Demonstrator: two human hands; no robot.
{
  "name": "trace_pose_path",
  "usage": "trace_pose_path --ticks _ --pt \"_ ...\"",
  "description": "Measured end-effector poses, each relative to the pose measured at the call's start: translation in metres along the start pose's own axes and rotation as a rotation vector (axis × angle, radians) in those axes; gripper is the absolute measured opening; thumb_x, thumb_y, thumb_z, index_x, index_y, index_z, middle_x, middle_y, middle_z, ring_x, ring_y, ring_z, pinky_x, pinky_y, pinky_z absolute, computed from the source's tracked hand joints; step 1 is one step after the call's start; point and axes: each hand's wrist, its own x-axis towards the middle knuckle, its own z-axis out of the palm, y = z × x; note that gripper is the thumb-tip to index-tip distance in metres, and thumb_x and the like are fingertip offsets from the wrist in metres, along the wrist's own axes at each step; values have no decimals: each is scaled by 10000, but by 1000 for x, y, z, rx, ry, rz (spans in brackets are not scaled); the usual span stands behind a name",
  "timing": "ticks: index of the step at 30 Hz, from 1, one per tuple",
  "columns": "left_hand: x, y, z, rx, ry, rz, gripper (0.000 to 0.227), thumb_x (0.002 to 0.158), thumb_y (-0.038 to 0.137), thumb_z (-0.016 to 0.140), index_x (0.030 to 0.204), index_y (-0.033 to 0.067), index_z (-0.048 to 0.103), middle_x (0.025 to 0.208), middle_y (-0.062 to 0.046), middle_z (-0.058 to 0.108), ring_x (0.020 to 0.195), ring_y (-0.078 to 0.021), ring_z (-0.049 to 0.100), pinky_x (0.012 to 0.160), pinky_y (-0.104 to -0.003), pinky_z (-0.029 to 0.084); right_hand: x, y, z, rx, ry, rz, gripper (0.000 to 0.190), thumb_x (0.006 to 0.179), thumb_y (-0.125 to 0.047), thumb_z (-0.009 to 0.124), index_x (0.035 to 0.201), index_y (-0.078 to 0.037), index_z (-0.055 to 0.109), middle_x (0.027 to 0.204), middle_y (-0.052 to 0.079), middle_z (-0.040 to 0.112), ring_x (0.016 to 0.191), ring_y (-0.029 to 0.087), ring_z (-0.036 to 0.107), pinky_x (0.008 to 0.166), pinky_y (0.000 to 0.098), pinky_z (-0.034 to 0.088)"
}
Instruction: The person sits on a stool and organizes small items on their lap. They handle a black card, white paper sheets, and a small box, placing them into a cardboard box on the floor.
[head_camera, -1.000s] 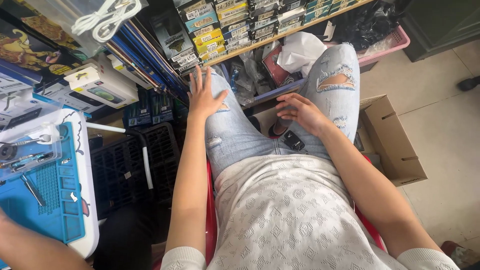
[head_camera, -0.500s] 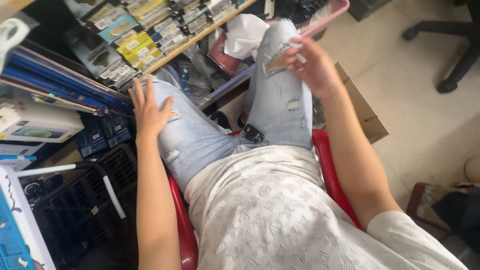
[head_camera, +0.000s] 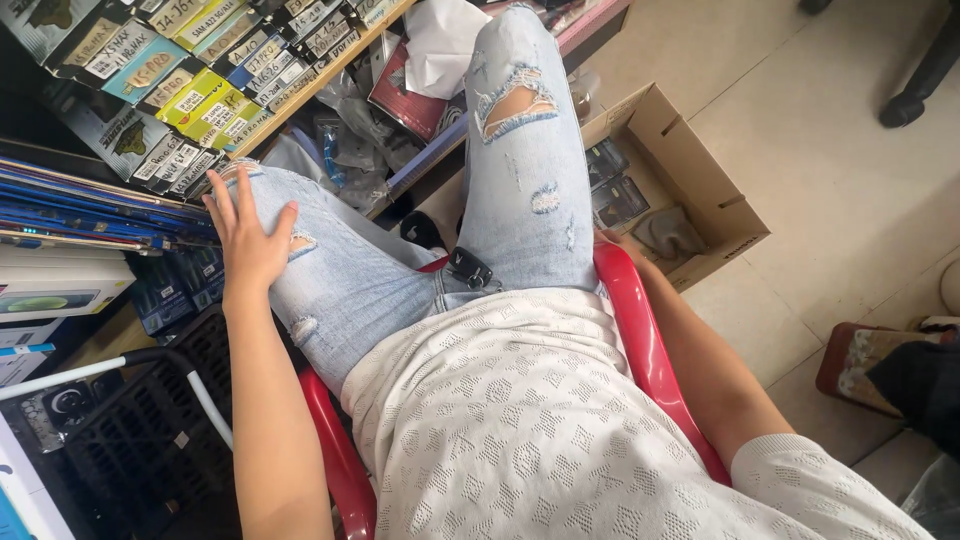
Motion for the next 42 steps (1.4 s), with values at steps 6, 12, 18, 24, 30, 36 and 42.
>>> trace_pose_path --ticks 6,12,18,24,30,36,42 --pt "-2 8 -3 1 -22 -8 823 1062 458 549 1700 170 118 1684 -137 -126 1527 -464 -82 1260 -640 87 -42 -14 18 15 -33 -176 554 953 -317 612 1490 -238 498 1360 277 584 1198 473 607 995 580 481" --pt "-6 11 -6 -14 -11 -22 822 1048 466 543 1695 185 119 1689 -132 -118 1531 -458 -73 1261 -621 83 -110 -58 11 -308 77 -292 631 920 -148 631 1516 -265 463 1245 276 655 1101 533 647 928 640 502" --pt "-8 13 -9 -25 -13 -27 818 1047 459 542 1691 173 125 1690 -136 -112 1532 -467 -63 1269 -604 79 -117 -33 13 -833 474 -27 323 1085 -413 442 1366 -309 562 1115 202 751 992 486 731 855 598 576" --pt "-10 15 -11 -40 6 -15 820 1038 459 548 1686 158 144 1691 -148 -98 1526 -483 -51 1264 -612 99 -139 -26 -8 -898 594 -67 554 1102 -664 337 1183 -261 708 969 200 780 907 482 747 809 562 595" --pt "-12 11 -8 -26 38 -9 808 1027 454 553 1679 170 169 1693 -162 -70 1521 -512 -16 1254 -633 126 -171 30 -11 -912 490 -1 463 1062 -590 371 1318 -353 677 1050 147 799 974 458 748 880 565 588" --pt "-15 16 -2 -39 111 20 729 1031 391 563 1645 124 274 1683 -225 45 1503 -541 50 1234 -637 162 -243 16 -42 -1058 199 146 507 1038 -518 374 1349 -259 678 1175 103 811 1093 381 757 995 485 587" --pt "-8 7 8 -120 144 2 612 1025 360 533 1592 210 357 1697 -50 45 1542 -412 28 1195 -605 226 -248 -24 -67 -876 -450 226 353 983 -231 386 1118 -274 709 1155 -184 657 1035 32 595 948 235 488"
